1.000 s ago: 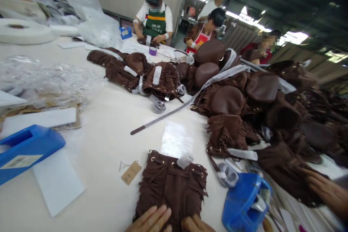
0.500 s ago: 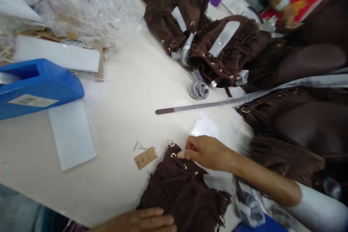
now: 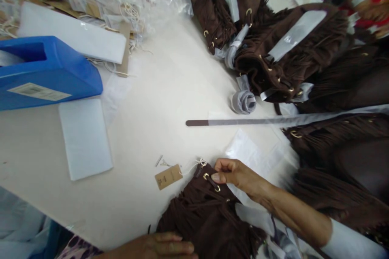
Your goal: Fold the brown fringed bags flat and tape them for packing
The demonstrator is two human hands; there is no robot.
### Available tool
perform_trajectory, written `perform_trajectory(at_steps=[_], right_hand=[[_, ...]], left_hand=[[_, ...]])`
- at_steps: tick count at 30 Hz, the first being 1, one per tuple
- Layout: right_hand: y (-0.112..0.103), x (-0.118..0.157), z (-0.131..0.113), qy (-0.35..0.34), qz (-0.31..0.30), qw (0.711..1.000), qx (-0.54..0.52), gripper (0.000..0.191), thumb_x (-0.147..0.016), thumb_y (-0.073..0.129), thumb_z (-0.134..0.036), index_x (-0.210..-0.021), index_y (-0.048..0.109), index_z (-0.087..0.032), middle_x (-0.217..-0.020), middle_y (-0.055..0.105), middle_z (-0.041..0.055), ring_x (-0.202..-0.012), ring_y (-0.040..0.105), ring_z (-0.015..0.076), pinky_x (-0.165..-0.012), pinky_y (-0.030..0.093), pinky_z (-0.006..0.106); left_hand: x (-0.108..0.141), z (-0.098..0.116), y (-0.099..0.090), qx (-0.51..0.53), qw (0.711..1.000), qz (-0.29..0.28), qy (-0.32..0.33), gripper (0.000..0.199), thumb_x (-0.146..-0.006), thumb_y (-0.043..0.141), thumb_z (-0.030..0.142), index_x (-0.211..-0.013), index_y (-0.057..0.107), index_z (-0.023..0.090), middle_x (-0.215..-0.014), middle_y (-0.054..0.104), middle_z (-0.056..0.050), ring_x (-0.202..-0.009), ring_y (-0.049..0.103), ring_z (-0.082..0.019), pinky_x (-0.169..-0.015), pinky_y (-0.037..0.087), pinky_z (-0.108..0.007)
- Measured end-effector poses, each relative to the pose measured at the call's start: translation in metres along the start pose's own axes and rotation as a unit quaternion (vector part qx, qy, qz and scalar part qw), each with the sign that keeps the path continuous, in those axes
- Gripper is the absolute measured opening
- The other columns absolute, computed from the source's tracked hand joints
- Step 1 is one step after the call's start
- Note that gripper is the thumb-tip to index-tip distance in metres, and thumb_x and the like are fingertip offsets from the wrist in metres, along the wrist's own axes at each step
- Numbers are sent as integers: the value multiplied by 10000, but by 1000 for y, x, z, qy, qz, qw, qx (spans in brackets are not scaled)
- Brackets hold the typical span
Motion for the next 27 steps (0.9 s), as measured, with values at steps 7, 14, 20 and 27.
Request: perform_trajectory(at_steps=[7, 14, 20, 27], right_hand=[[5, -3, -25, -56, -9, 967, 247, 294, -847, 593, -485, -808, 556, -195, -648, 534, -17, -593, 458, 125, -531, 311, 242], [16, -9, -37, -40, 43, 922, 383, 283, -788, 685, -424, -799, 502, -210, -630, 524, -41, -593, 470, 129, -527, 295, 245], [13, -7, -20, -50, 25, 947, 318, 258, -847, 622, -410, -798, 460, -215, -614, 475, -66, -583, 422, 116, -522, 291, 240], [15, -4, -13, -60, 21, 965, 254, 252, -862, 605, -398, -805, 444, -212, -629, 432, -72, -590, 385, 106, -519, 285, 231]], left_hand=[[-15, 7, -10, 111, 992, 40, -52, 565, -978, 455, 163, -1503, 252, 200, -1363, 562, 30, -1303, 469, -47, -1155, 239, -183], [23, 22, -29, -49, 982, 144, -112, 385, -977, 466, 202, -1361, 483, 227, -1293, 650, 16, -1274, 536, -136, -1129, 370, -275], [48, 21, -8, -99, 921, 185, -327, 289, -997, 357, 239, -1219, 542, 233, -1054, 714, -14, -903, 698, -115, -794, 570, -179], [8, 5, -18, -32, 945, 160, -284, 231, -980, 301, 169, -1101, 495, 197, -1023, 666, -51, -769, 672, -120, -617, 555, -205]])
Point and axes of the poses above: each hand's wrist, its own x-axis away from the middle knuckle, its own y-axis out of the palm, z = x × y, the point moved 1 cm from there along -x, towards the middle knuckle
